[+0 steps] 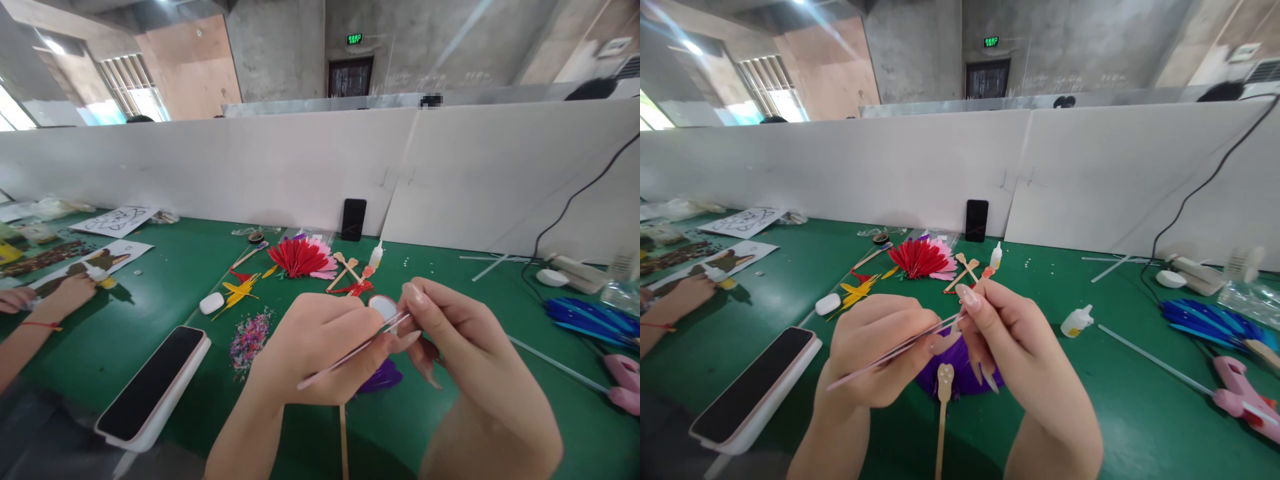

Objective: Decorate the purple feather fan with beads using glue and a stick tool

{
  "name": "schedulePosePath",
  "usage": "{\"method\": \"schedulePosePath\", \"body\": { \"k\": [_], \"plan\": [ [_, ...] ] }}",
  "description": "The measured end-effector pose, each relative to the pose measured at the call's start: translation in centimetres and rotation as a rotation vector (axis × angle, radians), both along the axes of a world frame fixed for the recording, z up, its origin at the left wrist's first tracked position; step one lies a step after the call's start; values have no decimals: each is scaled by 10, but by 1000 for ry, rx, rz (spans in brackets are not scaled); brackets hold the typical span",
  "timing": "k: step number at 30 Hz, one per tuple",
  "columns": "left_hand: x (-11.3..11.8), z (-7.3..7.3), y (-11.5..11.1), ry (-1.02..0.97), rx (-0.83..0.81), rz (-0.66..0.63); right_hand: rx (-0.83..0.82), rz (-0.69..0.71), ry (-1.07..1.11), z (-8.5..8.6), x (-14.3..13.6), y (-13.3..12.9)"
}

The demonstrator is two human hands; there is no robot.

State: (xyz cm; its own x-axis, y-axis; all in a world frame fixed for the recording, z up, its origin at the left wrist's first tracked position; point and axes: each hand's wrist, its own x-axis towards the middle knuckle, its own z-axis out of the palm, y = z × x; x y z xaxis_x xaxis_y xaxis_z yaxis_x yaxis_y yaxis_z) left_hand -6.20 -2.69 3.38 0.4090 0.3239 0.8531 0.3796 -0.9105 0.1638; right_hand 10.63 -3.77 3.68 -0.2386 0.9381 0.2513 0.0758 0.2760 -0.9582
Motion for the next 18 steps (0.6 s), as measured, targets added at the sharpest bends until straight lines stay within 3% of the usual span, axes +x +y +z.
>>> {"method": "schedulePosePath", "body": {
  "k": [11,18],
  "plan": [
    [5,1,0,-26,-3,31,51,-46,-78,2,-3,1],
    [5,0,1,-97,-39,16,16,-14,5,3,-5,-1]
  ]
}}
